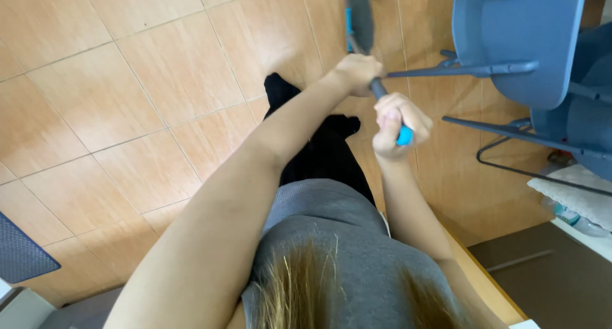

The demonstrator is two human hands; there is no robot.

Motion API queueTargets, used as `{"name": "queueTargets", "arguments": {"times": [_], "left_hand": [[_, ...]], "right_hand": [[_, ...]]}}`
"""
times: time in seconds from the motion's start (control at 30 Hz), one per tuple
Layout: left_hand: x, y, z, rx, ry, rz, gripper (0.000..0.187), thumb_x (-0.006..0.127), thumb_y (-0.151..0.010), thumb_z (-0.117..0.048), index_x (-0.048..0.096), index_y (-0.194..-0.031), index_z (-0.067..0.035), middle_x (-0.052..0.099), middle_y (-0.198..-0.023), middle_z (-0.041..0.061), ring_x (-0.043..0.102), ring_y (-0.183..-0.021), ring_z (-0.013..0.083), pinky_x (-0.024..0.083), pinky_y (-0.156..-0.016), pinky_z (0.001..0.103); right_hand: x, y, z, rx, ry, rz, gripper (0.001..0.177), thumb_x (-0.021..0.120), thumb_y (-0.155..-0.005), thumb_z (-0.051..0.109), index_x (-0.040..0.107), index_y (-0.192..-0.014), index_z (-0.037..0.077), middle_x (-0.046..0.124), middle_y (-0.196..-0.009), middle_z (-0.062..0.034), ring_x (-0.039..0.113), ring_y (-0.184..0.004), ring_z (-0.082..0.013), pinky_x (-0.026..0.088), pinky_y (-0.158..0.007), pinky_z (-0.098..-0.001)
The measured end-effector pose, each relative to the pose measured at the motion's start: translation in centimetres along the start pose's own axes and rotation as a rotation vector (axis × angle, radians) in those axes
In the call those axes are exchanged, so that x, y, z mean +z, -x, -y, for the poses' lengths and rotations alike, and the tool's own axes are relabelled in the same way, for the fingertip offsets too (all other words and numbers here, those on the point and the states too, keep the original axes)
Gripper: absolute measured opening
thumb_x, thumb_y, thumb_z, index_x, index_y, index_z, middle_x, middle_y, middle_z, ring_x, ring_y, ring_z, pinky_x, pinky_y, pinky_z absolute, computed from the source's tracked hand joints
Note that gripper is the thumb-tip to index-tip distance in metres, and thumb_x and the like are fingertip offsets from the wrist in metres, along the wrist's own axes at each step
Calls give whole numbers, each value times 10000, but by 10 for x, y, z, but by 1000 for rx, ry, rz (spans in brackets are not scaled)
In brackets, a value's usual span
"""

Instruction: Sweeping the floor with a broom.

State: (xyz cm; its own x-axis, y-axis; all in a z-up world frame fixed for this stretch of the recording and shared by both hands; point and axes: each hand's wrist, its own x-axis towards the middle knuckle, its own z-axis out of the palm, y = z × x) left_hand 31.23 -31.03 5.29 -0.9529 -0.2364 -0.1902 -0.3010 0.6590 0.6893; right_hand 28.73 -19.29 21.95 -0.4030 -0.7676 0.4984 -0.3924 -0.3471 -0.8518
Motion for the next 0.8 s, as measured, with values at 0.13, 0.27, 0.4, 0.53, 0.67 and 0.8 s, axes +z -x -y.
{"name": "queueTargets", "arguments": {"times": [0.13, 0.27, 0.4, 0.53, 0.67, 0.8], "left_hand": [[-59, 51, -6, -107, 8, -100, 82, 733, -810, -266, 722, -845, -192, 732, -856, 109, 723, -858, 346, 573, -740, 497], [-102, 118, -65, 45, 144, -629, 228, 738, -850, -249, 613, -959, -92, 693, -962, 108, 716, -765, 340, 572, -629, 462], [-160, 176, -104, -46, 147, -604, 234, 715, -912, -264, 608, -934, -57, 686, -956, 119, 706, -687, 322, 551, -539, 438], [-168, 198, -77, -116, 76, -621, 286, 714, -953, -307, 618, -799, -86, 674, -794, 108, 709, -683, 316, 553, -557, 439], [-146, 212, -15, -504, 78, -523, 218, 733, -877, -304, 710, -812, -97, 722, -772, 155, 721, -707, 350, 571, -642, 473], [-80, 204, 70, -747, 63, -495, 104, 735, -803, -175, 737, -860, -88, 735, -844, 177, 718, -749, 392, 568, -684, 500]], "right_hand": [[15, -44, 60, -54, -66, -38, 433, 583, -1027, 205, 504, -687, -53, 526, -623, -129, 565, -561, -252, 443, -478, -341], [-9, -85, 155, -49, -154, 285, 347, 530, -1004, 154, 490, -687, 17, 555, -630, -97, 574, -516, -222, 539, -550, -394], [3, -131, 217, 36, -233, 603, 378, 551, -943, 140, 407, -597, 94, 475, -491, -19, 515, -407, -132, 553, -510, -362], [28, -131, 160, -4, -483, 576, 409, 562, -952, 140, 386, -585, 107, 436, -474, -8, 455, -394, -131, 513, -476, -340], [76, -124, 64, 222, -703, 432, 378, 517, -962, 124, 384, -612, 72, 422, -543, -52, 421, -464, -185, 409, -481, -327], [120, -88, -48, 467, -681, 515, 318, 534, -1036, 120, 507, -751, -19, 488, -650, -77, 484, -572, -167, 458, -617, -356]]}}
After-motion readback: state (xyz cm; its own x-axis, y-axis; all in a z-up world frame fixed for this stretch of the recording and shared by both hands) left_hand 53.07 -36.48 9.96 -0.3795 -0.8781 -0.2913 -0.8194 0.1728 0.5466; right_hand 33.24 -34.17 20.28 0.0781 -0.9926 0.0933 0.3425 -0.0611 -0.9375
